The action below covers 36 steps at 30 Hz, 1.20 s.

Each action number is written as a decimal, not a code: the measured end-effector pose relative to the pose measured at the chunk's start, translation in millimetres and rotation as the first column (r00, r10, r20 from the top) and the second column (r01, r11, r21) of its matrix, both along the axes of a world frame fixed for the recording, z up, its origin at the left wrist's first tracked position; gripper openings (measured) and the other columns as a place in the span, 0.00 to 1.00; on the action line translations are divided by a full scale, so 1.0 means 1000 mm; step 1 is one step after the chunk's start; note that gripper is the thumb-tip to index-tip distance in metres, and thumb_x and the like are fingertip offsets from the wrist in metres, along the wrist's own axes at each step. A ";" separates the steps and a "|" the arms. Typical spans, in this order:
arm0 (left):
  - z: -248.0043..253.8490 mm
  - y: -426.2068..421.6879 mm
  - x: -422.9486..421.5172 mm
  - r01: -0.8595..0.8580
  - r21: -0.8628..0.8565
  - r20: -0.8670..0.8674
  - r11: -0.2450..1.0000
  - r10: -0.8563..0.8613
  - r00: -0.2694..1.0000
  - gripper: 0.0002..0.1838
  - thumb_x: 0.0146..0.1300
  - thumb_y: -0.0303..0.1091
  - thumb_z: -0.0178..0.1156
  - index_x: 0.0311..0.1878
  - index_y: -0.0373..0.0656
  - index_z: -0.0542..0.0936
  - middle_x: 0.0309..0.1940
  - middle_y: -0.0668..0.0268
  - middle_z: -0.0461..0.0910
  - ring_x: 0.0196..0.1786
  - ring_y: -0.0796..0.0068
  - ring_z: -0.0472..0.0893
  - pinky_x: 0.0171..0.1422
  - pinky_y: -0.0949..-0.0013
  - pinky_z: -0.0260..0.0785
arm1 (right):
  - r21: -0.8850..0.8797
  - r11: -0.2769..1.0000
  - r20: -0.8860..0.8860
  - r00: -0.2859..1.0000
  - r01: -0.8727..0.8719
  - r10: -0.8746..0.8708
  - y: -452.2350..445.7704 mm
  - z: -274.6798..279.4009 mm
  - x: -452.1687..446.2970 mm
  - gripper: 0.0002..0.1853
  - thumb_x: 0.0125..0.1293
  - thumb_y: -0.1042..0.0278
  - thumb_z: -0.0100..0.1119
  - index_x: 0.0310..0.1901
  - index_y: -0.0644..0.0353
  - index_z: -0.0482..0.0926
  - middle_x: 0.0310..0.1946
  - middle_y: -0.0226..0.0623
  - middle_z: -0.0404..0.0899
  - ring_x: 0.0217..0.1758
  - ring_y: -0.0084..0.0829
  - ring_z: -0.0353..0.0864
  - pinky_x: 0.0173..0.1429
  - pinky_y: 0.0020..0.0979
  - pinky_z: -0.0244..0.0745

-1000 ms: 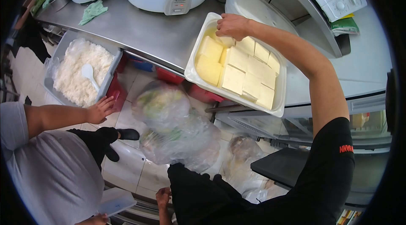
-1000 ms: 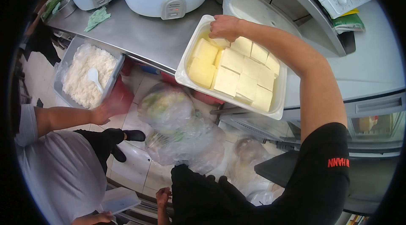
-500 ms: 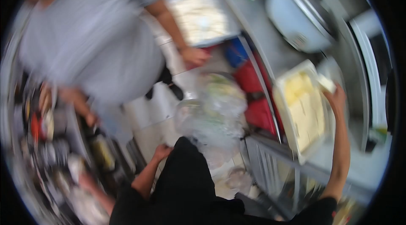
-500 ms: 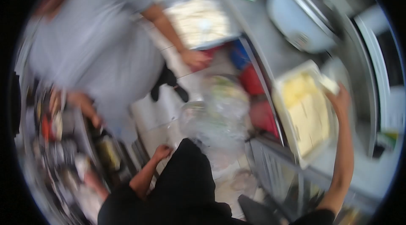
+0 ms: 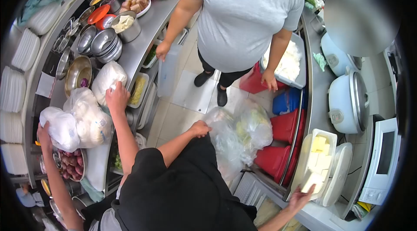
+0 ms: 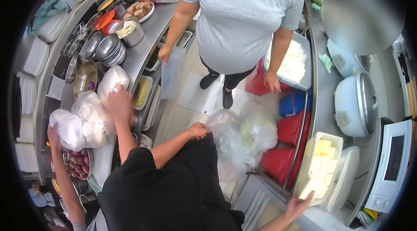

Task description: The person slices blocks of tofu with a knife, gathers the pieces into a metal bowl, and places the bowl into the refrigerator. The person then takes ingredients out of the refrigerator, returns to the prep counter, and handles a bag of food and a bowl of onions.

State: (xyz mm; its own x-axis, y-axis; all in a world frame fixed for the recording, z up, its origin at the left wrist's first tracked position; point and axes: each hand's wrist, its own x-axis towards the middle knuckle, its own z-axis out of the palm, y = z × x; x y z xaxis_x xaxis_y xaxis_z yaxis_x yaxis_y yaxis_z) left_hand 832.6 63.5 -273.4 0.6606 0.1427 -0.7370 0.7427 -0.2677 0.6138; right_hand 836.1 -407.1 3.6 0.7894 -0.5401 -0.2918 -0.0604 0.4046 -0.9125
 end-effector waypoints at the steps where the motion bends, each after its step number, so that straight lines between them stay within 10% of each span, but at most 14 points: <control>1: -0.001 0.001 0.004 -0.059 -0.063 -0.025 0.996 0.057 0.998 0.22 0.58 0.50 0.62 0.34 0.36 0.84 0.24 0.61 0.82 0.22 0.70 0.79 0.27 0.66 0.73 | 0.007 1.000 -0.002 1.000 0.000 0.000 0.010 -0.016 -0.011 0.29 0.66 0.58 0.63 0.64 0.62 0.67 0.57 0.40 0.75 0.56 0.34 0.77 0.50 0.33 0.79; 6: 0.059 -0.013 0.028 0.083 -0.322 0.118 0.943 -0.047 0.992 0.27 0.60 0.57 0.62 0.43 0.37 0.81 0.32 0.63 0.81 0.29 0.72 0.79 0.31 0.69 0.73 | 0.111 0.983 -0.025 0.989 -0.144 0.148 0.094 -0.054 -0.052 0.33 0.58 0.57 0.71 0.61 0.60 0.69 0.54 0.38 0.79 0.54 0.34 0.80 0.54 0.34 0.80; 10: 0.153 -0.022 0.053 0.204 -0.830 0.154 0.519 -0.138 0.978 0.35 0.62 0.59 0.61 0.59 0.36 0.75 0.44 0.62 0.80 0.44 0.72 0.79 0.47 0.68 0.73 | 0.082 0.958 -0.129 0.950 -0.276 0.285 0.175 -0.046 -0.039 0.31 0.53 0.68 0.73 0.58 0.68 0.72 0.49 0.41 0.80 0.50 0.34 0.80 0.57 0.34 0.74; 14: 0.182 0.024 0.056 0.351 -0.807 0.327 0.476 -0.135 0.935 0.33 0.60 0.50 0.67 0.59 0.34 0.75 0.45 0.63 0.81 0.45 0.73 0.79 0.49 0.69 0.73 | -0.023 0.823 -0.187 0.812 -0.567 0.554 0.261 -0.052 0.007 0.24 0.51 0.71 0.74 0.49 0.71 0.77 0.41 0.37 0.82 0.43 0.27 0.80 0.53 0.29 0.73; 23: 0.213 0.235 -0.003 -0.122 -0.694 0.501 0.710 0.597 0.627 0.23 0.50 0.31 0.76 0.48 0.36 0.78 0.39 0.67 0.82 0.41 0.80 0.80 0.48 0.74 0.73 | -0.119 0.100 -0.174 0.120 -0.988 0.977 0.543 -0.016 0.106 0.20 0.53 0.74 0.73 0.48 0.66 0.78 0.41 0.35 0.82 0.43 0.24 0.80 0.52 0.26 0.72; 28: 0.272 0.303 -0.041 -0.462 -0.492 0.661 0.738 0.662 0.354 0.24 0.49 0.31 0.76 0.48 0.37 0.78 0.42 0.66 0.82 0.44 0.79 0.80 0.50 0.70 0.73 | 0.392 -0.023 0.173 0.049 -0.920 0.984 0.657 -0.007 0.114 0.20 0.73 0.60 0.48 0.57 0.68 0.70 0.55 0.42 0.77 0.57 0.34 0.78 0.63 0.36 0.70; 34: 0.302 0.320 -0.035 -0.803 0.220 0.778 0.553 0.397 0.487 0.25 0.44 0.36 0.71 0.46 0.37 0.78 0.39 0.56 0.80 0.43 0.59 0.81 0.48 0.65 0.74 | 0.785 -0.128 0.096 -0.084 -0.606 0.992 0.742 -0.018 0.113 0.27 0.73 0.44 0.43 0.57 0.61 0.73 0.52 0.41 0.80 0.54 0.36 0.79 0.60 0.36 0.74; 36: 0.298 0.317 -0.025 -0.801 0.332 0.766 0.498 0.353 0.537 0.24 0.46 0.35 0.68 0.47 0.37 0.78 0.42 0.53 0.78 0.45 0.51 0.78 0.48 0.58 0.73 | 0.678 -0.123 0.071 -0.101 -0.724 0.992 0.760 -0.042 0.116 0.27 0.72 0.44 0.44 0.50 0.64 0.75 0.45 0.41 0.80 0.49 0.37 0.80 0.57 0.36 0.73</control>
State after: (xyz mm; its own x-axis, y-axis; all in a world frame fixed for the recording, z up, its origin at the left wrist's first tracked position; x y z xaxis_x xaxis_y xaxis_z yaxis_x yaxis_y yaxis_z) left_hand 807.9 380.8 24.8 0.4355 0.8879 0.1482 0.4505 -0.3575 0.8181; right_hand 952.5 353.3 -38.9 0.1123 0.8446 -0.5235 -0.9091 -0.1253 -0.3972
